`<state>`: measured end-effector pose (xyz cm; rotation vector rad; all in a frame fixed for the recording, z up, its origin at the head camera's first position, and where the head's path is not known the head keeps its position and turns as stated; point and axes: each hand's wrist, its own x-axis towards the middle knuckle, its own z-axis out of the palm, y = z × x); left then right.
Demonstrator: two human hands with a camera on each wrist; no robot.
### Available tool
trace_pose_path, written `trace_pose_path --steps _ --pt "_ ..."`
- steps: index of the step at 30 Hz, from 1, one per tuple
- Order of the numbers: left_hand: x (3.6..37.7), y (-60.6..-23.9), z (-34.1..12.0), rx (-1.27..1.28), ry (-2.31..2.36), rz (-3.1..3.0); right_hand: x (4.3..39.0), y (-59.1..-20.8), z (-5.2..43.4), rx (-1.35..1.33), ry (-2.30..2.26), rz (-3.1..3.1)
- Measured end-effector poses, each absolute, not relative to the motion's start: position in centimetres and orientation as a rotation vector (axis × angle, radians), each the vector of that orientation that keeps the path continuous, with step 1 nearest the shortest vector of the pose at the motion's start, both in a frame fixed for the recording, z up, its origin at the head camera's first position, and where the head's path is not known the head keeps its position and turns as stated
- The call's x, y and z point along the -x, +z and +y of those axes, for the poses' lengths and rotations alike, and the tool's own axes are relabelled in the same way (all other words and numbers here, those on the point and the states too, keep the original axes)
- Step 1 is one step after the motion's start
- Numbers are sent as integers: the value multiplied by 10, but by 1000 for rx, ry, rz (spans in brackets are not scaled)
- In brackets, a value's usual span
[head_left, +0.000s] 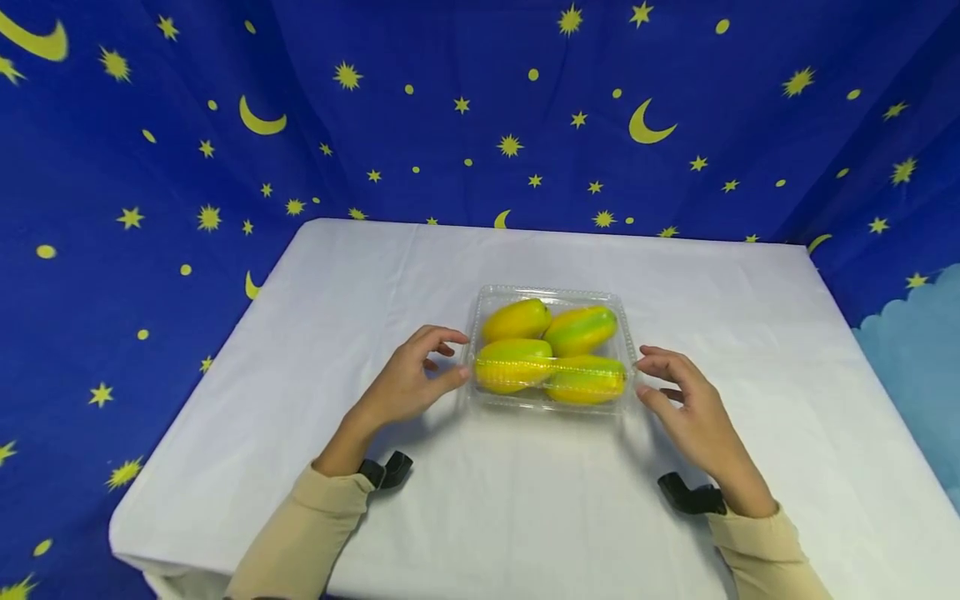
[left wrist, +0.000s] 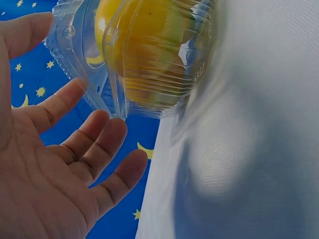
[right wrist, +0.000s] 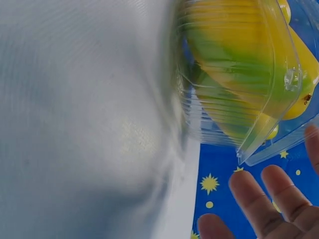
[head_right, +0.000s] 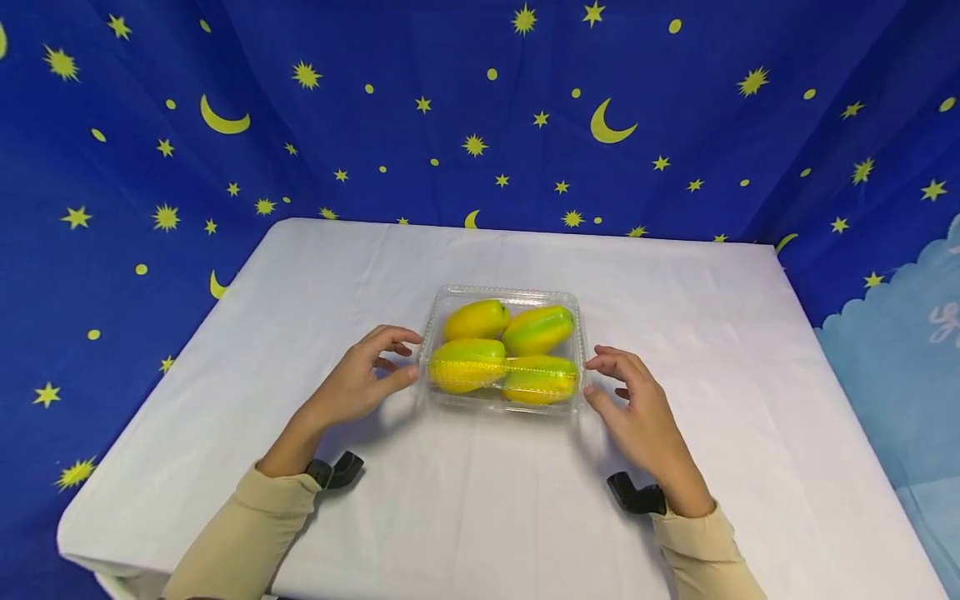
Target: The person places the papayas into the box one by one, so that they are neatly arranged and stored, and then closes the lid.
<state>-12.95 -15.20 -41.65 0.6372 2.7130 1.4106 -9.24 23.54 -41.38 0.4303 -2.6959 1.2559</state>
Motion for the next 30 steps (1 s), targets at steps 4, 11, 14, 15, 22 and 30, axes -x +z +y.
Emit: trace_pose_path --steps 4,11,14,15,22,30 --pt "130 -417 -152 -608 1396 2708 93 -412 234 -409 1294 -2753" --pt "131 -420 -151 -594 1393 2677 93 -410 234 -323 1344 -2895" --pt "132 -421 -151 -602 1395 2667 94 -412 234 -313 1347 -2927" --pt "132 -421 -152 -602 1395 2666 94 -413 234 -312 1348 -2933" --pt "133 -421 -152 -583 1397 2646 95 -415 232 -312 1340 -2966" --pt "134 -421 -153 -568 1379 2616 96 -415 232 -303 1408 -2974"
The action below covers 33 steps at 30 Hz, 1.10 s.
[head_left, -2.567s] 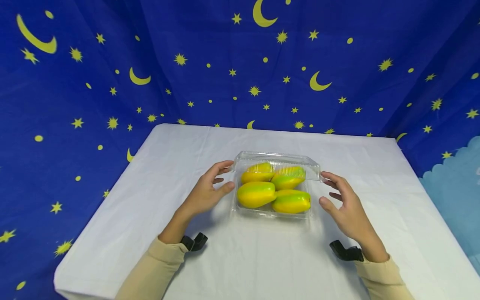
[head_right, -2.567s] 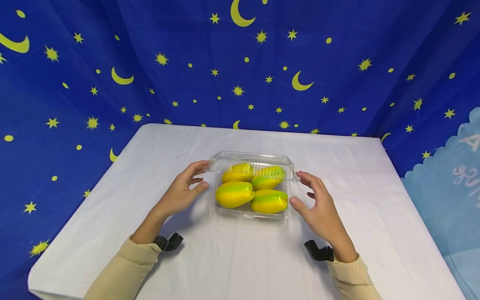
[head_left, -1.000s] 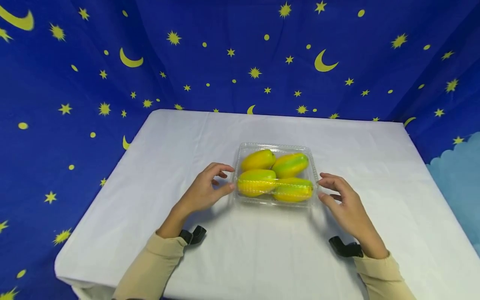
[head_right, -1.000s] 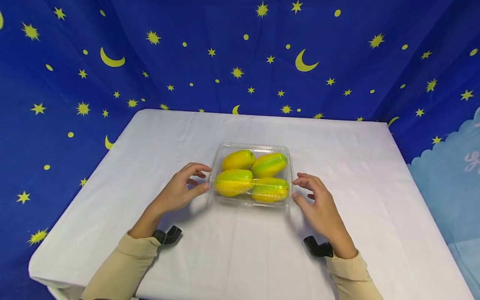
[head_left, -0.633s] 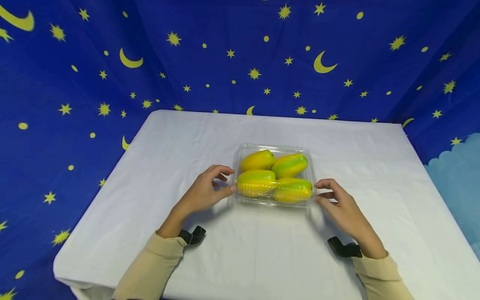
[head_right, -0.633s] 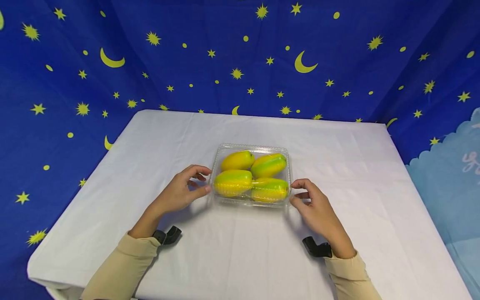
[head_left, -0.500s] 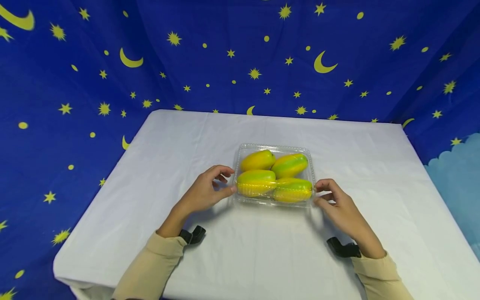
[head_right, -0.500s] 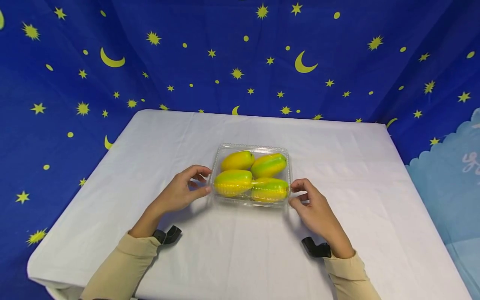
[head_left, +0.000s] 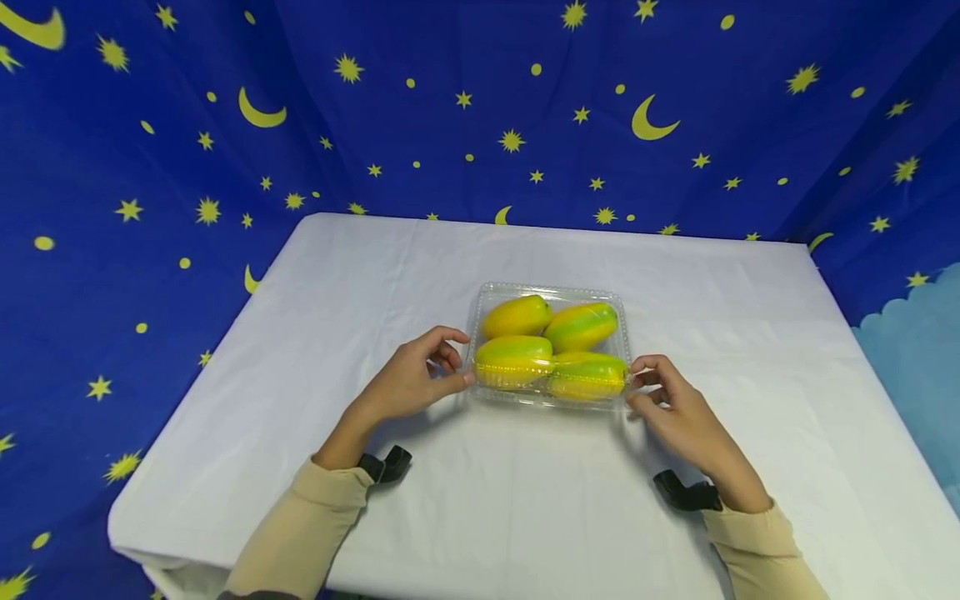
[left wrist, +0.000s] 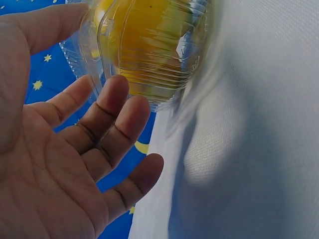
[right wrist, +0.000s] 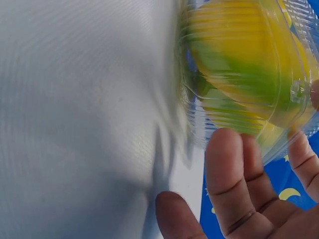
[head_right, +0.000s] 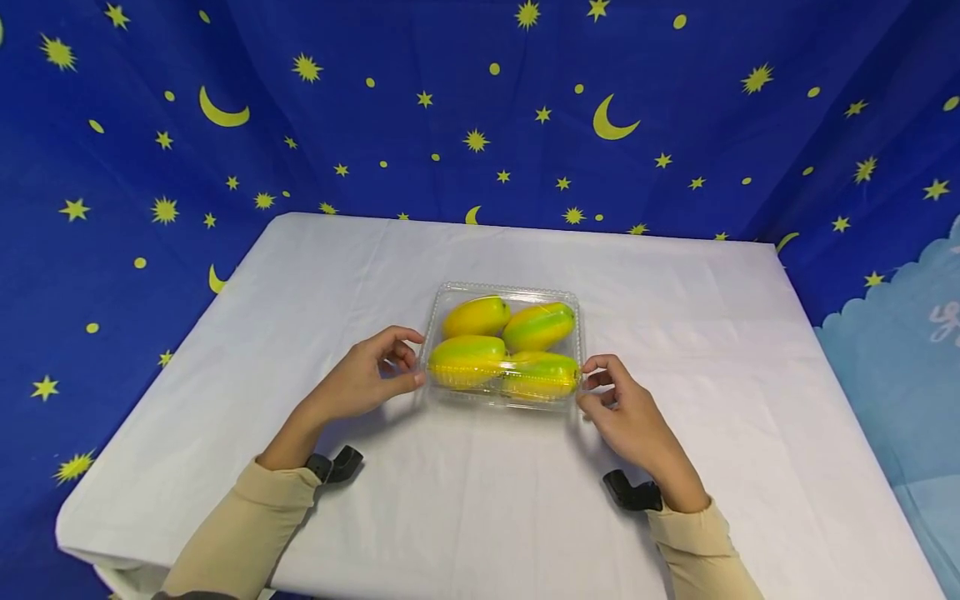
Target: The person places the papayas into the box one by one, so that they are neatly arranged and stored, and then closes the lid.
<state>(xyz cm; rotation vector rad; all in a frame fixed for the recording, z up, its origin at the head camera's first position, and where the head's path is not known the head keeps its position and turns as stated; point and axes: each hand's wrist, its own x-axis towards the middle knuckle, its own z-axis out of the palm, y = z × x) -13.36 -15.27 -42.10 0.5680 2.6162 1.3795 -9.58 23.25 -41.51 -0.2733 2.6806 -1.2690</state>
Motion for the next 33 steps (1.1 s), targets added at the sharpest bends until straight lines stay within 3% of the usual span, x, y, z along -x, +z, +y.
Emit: trace_pose_path --steps 33 --pt "134 -419 -152 -398 1543 2177 98 -416 228 209 -1449 2458"
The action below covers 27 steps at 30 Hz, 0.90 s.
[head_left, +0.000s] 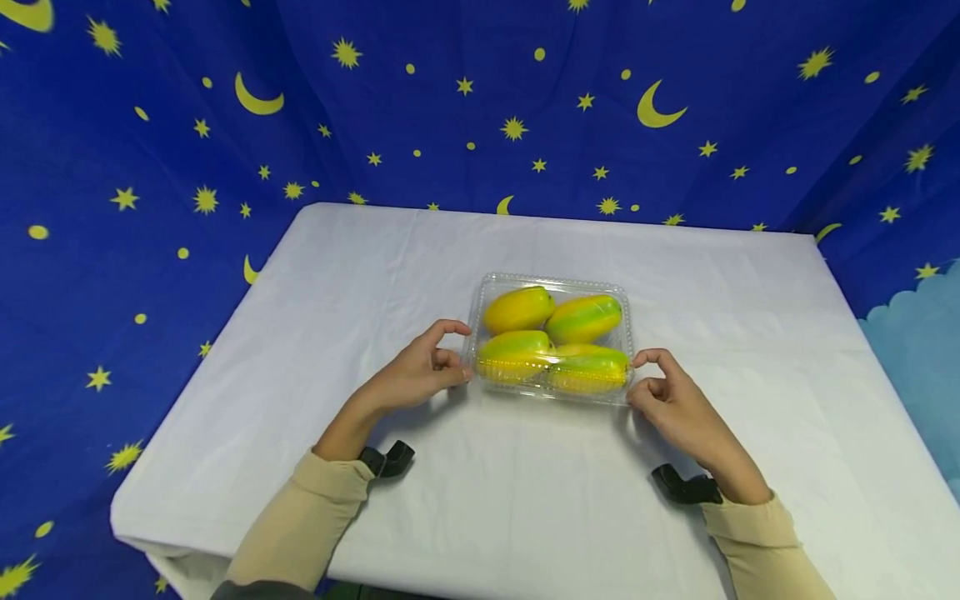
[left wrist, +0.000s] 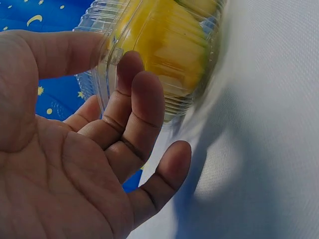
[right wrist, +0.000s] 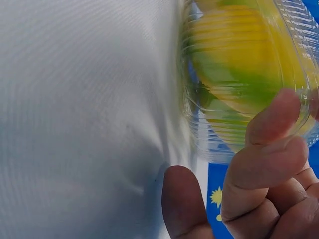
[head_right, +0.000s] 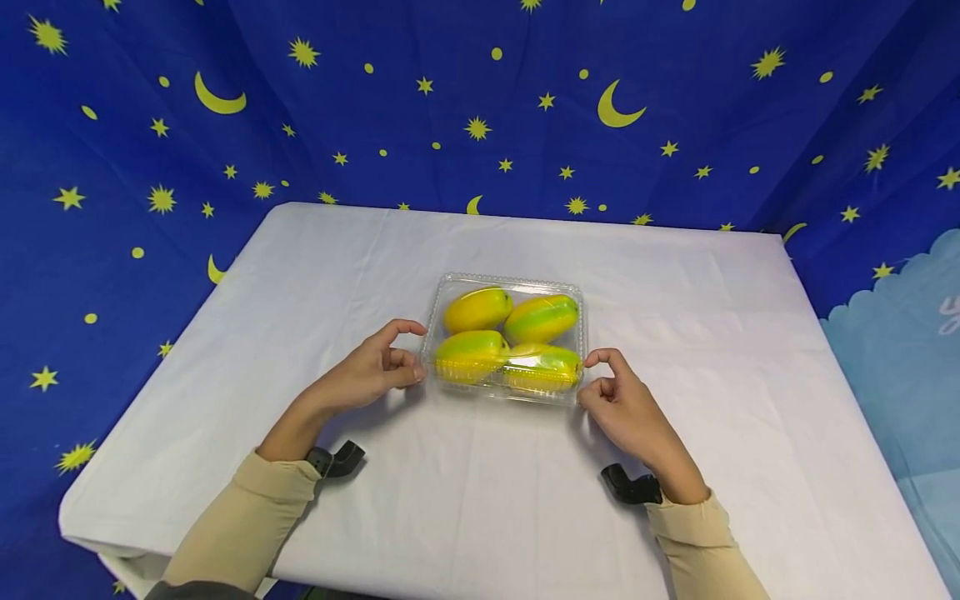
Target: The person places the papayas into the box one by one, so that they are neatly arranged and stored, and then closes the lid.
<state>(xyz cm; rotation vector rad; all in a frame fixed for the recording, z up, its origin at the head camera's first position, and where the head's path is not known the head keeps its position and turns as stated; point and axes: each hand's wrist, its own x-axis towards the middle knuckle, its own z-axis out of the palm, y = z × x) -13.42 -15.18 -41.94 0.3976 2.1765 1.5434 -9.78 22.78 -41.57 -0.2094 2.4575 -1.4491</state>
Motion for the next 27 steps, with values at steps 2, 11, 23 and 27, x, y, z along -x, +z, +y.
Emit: trace_pose_path --steps 2,11,23,27 --pt "134 -419 -151 -395 1544 2146 98 -416 228 206 -1449 2456" --pt "134 -419 -149 -351 1581 2082 99 -417 228 196 -1477 2419" --pt "134 -423 -142 -336 1674 2021 101 -417 228 138 -1480 2378" --pt "134 -423 -143 -345 1660 2015 101 -418 228 175 -1538 2325"
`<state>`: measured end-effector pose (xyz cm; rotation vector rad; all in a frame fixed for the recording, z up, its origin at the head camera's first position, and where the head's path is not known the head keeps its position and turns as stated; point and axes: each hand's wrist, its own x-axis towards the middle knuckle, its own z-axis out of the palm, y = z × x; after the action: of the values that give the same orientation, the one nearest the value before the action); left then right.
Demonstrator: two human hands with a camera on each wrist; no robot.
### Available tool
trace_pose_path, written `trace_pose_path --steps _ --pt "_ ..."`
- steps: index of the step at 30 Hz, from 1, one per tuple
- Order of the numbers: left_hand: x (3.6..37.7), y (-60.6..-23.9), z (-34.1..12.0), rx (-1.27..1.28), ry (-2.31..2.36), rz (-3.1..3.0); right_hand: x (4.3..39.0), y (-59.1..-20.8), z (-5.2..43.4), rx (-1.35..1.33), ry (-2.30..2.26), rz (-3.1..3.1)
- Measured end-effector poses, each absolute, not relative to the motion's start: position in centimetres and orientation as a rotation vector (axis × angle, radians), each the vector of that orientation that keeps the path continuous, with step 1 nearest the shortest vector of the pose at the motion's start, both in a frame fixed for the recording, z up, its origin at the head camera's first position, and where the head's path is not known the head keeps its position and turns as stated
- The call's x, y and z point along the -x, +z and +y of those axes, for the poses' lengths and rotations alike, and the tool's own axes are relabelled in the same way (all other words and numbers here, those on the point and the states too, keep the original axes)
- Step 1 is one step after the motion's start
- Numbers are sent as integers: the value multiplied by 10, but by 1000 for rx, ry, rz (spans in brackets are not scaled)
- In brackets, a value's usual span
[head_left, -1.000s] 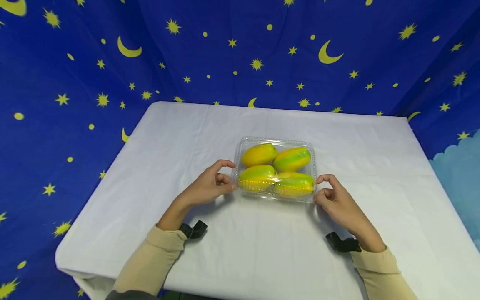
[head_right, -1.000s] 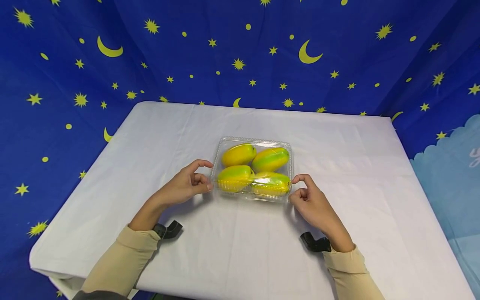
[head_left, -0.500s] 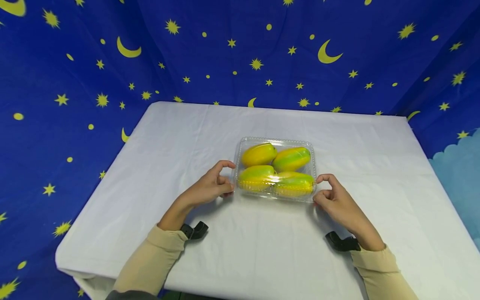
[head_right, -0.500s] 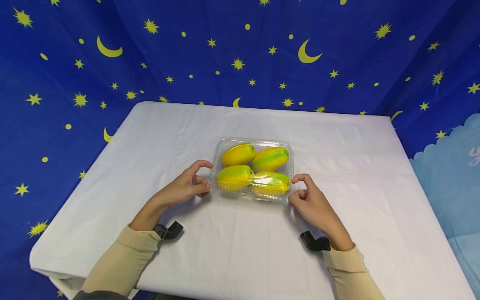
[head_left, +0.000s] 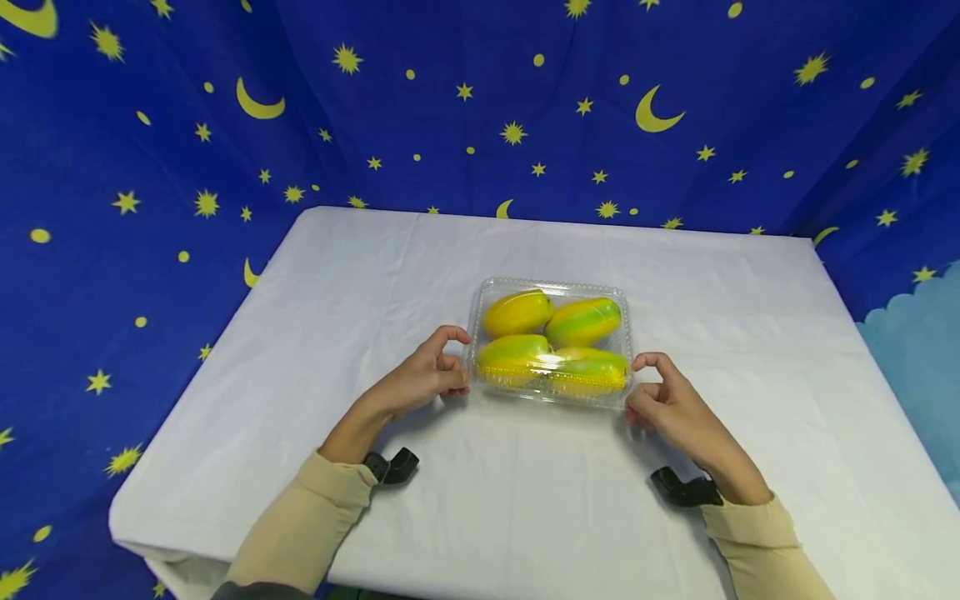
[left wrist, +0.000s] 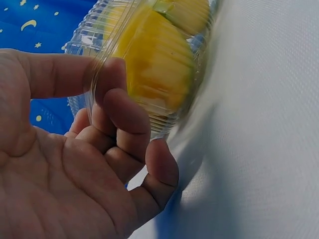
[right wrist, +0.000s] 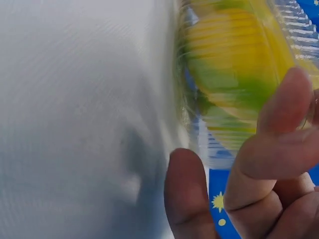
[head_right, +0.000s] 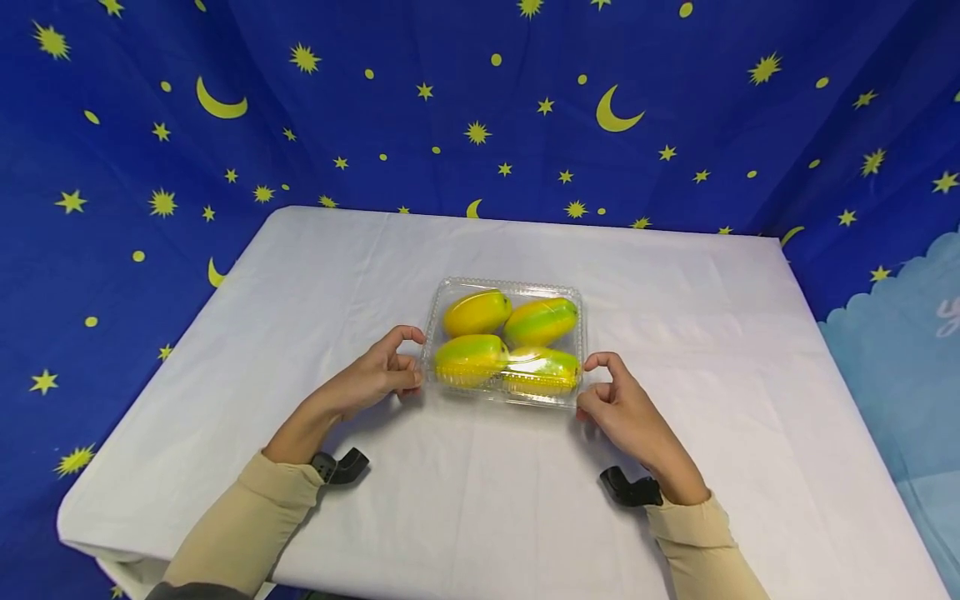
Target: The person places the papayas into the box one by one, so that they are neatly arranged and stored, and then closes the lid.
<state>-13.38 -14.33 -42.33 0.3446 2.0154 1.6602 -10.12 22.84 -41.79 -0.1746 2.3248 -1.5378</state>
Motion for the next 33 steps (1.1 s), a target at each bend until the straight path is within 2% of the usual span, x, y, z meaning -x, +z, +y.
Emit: trace_pose_path --steps 11,19,27,33 --pt "134 -424 -143 -340 1661 2027 100 -419 231 302 -1681 2226" --pt "134 -425 -143 -345 1688 1997 101 -423 230 301 -1763 2173" --pt "136 -424 -144 -352 1661 2011 105 -424 234 298 -1686 2182" --pt "139 -424 -152 -470 1479 2183 104 -421 243 353 -1582 2294"
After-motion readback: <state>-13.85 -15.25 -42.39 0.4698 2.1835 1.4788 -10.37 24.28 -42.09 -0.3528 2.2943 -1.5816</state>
